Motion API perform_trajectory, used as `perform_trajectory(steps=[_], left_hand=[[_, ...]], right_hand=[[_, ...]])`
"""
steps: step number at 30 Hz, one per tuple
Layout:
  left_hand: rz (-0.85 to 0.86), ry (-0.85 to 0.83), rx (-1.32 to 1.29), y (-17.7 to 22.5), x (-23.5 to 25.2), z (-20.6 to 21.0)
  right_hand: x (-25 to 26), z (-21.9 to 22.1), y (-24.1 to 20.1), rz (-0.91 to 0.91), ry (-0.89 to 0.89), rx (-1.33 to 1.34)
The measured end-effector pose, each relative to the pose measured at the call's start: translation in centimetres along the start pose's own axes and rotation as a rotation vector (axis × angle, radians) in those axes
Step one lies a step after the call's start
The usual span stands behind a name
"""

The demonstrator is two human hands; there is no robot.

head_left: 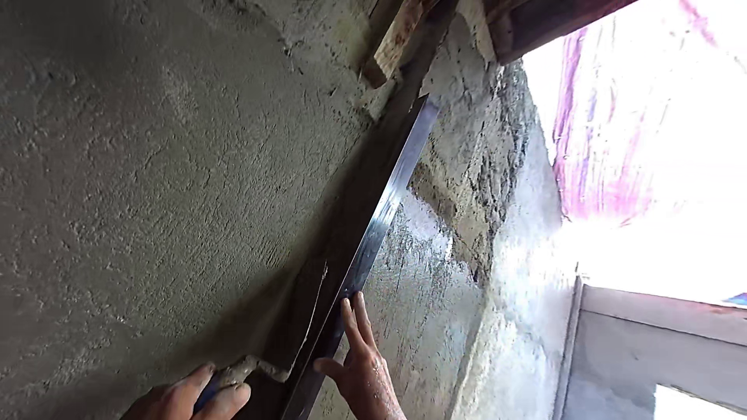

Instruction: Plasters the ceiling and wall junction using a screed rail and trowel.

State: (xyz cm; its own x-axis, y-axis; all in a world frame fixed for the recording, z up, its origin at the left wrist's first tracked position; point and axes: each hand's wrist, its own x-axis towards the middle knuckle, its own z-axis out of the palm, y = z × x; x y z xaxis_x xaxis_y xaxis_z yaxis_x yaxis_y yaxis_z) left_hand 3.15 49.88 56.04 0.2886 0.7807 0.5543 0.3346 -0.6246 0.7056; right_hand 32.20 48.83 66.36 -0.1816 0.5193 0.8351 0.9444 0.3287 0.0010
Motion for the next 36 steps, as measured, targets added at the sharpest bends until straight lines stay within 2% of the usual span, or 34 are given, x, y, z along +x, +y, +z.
perform_trajectory(steps=[4, 9, 13, 17, 20, 22, 27, 32, 36], left_hand=[[0.016, 0.078, 0.018, 3.3, 3.1, -0.9], [-0.082, 0.042, -0.042, 8.0, 6.6, -3.5], [-0.121, 0.041, -0.039, 10.0, 10.0, -5.1], [-0.107, 0.040, 0.152, 12.2, 11.7, -5.6], [-0.029, 0.089, 0.373, 12.3, 10.9, -4.7], [-0.001, 0.095, 0.420, 11.9, 9.9, -4.4], [-0.064, 0.037, 0.252, 11.7, 8.1, -6.0], [-0.104, 0.077, 0.035, 14.5, 12.0, -7.6], [-0.096, 0.111, -0.019, 17.4, 15.1, -8.8]], right_hand=[[0.0, 0.0, -0.1, 0.006, -0.003, 0.030], [-0.1, 0.1, 0.0, 0.002, 0.001, 0.022], [0.0, -0.1, -0.1, 0.012, -0.020, 0.014], [0.0, 0.0, -0.1, 0.011, -0.023, 0.013], [0.0, 0.0, -0.1, 0.012, -0.027, 0.019], [0.0, -0.1, -0.2, 0.012, -0.030, 0.024], [0.0, -0.1, 0.0, -0.004, -0.031, 0.015], [-0.1, -0.1, 0.2, -0.020, -0.023, 0.026], [-0.1, -0.2, 0.1, -0.002, -0.035, 0.036]])
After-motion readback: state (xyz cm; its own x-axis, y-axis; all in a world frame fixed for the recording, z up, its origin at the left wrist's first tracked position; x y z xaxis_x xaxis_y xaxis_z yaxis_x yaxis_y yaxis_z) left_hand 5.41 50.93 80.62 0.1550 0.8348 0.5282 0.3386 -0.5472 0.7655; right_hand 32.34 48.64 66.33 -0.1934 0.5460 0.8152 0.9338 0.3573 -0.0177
